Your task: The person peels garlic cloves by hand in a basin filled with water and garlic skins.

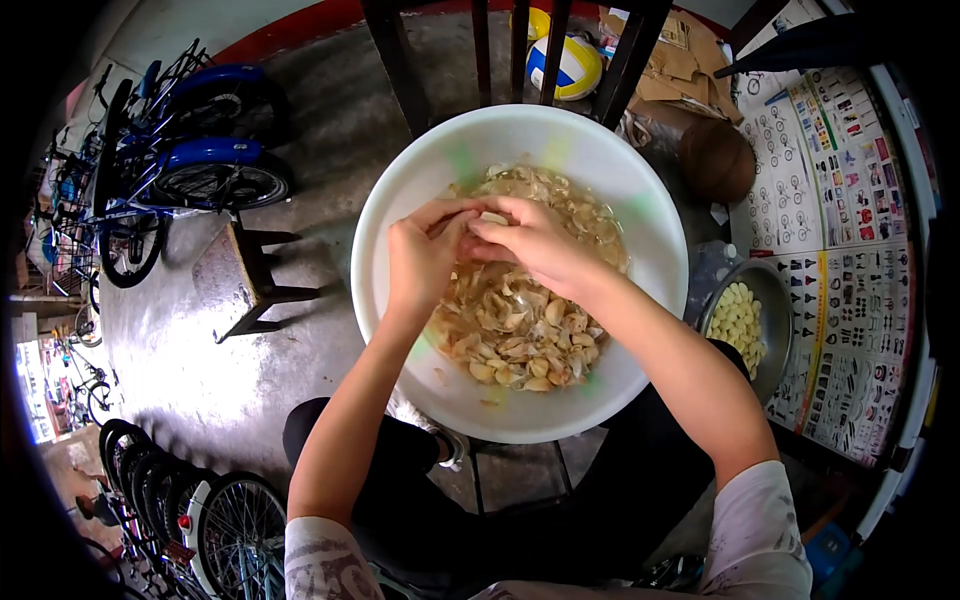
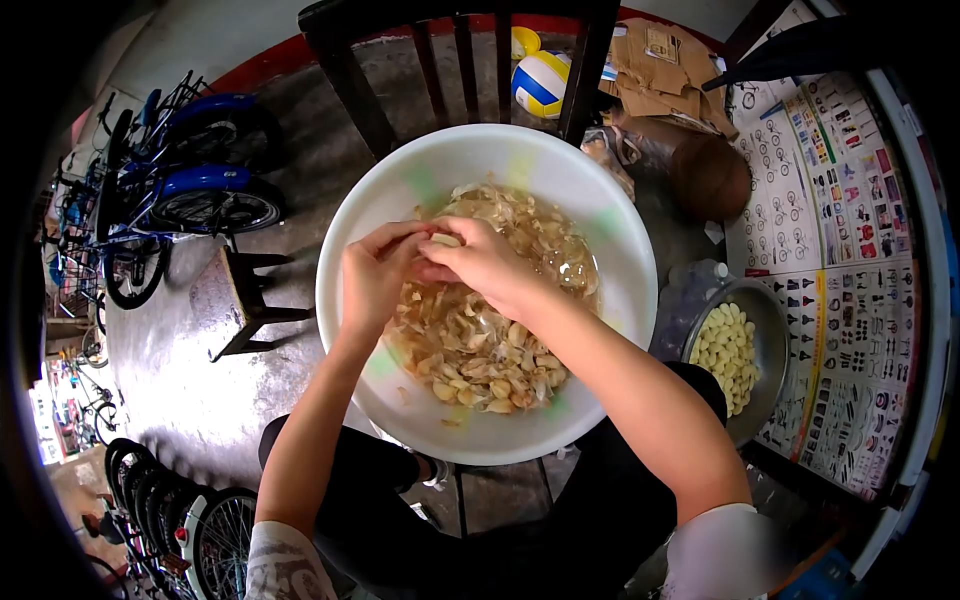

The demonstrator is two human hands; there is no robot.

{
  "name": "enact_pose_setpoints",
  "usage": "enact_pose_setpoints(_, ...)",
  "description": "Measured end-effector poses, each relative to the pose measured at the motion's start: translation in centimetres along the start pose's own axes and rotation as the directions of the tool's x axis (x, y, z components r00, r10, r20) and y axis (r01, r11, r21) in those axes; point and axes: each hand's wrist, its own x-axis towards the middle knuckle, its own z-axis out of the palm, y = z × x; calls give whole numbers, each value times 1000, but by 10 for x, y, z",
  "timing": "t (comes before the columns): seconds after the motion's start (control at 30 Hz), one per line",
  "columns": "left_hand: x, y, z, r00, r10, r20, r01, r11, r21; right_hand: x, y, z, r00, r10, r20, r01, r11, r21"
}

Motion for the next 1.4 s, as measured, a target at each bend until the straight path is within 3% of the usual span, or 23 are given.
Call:
enact_pose_setpoints(0.07,-2,9,6,996,63,-62,-58,994,91,7,8,-4,999,-11,-46,19,982,187)
enact_pose_setpoints(0.13,0,6,7,955,297,5,-287,918,274,7,6,-5,995,28,-93,-12,985,174)
enact_pose_setpoints(0.2,9,-4,0,956,292,39,-285,883,373,9,10,-12,978,12,-207,-91,920,-381)
enact_pose_setpoints(0.23,14,-14,-4,957,282,70,-281,839,467,11,21,-20,948,-314,-52,99,447,-889)
enact_pose_setpoints(0.27,23,-37,-8,957,281,67,-279,839,466,12,30,-28,949,-313,-50,100,446,-890)
enact_pose_setpoints(0.33,34,-77,-14,889,300,347,-458,553,696,5,30,-23,991,-48,-123,-115,133,-984)
enact_pose_setpoints(0.37,26,-86,-11,892,295,342,-451,555,699,1,24,-18,984,44,-173,-176,96,-980)
enact_pose_setpoints(0.43,9,-82,5,830,287,478,-536,179,825,4,33,-24,993,-16,-121,-119,82,-989)
enact_pose_setpoints(0.47,7,-79,4,834,286,472,-530,177,829,6,37,-26,994,-79,-75,-69,67,-995)
enact_pose_setpoints(0.53,5,-64,0,822,211,528,-565,414,714,-5,6,-13,990,20,-139,-141,94,-986)
enact_pose_setpoints(0.57,15,-54,-5,867,-76,493,-313,686,657,-8,-1,-16,995,-21,-98,-95,121,-988)
enact_pose_setpoints(0.63,12,-34,-13,896,-82,436,-274,670,690,-13,-7,-24,991,-116,-65,-43,189,-981)
enact_pose_setpoints(0.7,5,-25,-17,933,-48,358,-259,601,756,-19,-18,-31,988,-95,-121,-99,213,-972)
enact_pose_setpoints(0.83,-13,-30,-10,917,3,398,-354,462,813,-31,-33,-50,973,-129,-189,-150,264,-953)
enact_pose_setpoints(0.87,-10,-37,-6,904,-10,428,-370,486,792,-33,-37,-56,965,-137,-223,-177,288,-941)
enact_pose_setpoints(0.9,-7,-43,-3,888,-21,459,-385,510,769,-33,-34,-63,952,-270,-145,-67,276,-959)
enact_pose_setpoints(0.93,-1,-47,0,887,-18,461,-388,511,767,-35,-34,-72,951,-272,-147,-70,275,-959)
enact_pose_setpoints(1.0,5,-55,4,842,-205,499,-318,558,766,-46,-41,-82,939,-323,-117,-7,323,-946)
enact_pose_setpoints(1.1,-2,-29,0,885,-125,447,-295,593,749,-95,-83,-75,957,-244,-155,-44,408,-912)
enact_pose_setpoints(1.17,0,-25,-9,895,-115,431,-293,577,762,-139,-93,-80,938,-330,-105,86,514,-853)
enact_pose_setpoints(1.2,0,-24,-12,901,-111,420,-290,567,771,-159,-89,-89,898,-439,-20,237,521,-820)
enact_pose_setpoints(1.33,7,0,-15,916,-137,376,-238,568,788,-256,-78,-108,909,-329,-256,15,641,-768)
enact_pose_setpoints(1.4,17,-6,-14,906,113,408,-401,541,739,-289,-48,-137,864,-262,-430,-151,680,-717)
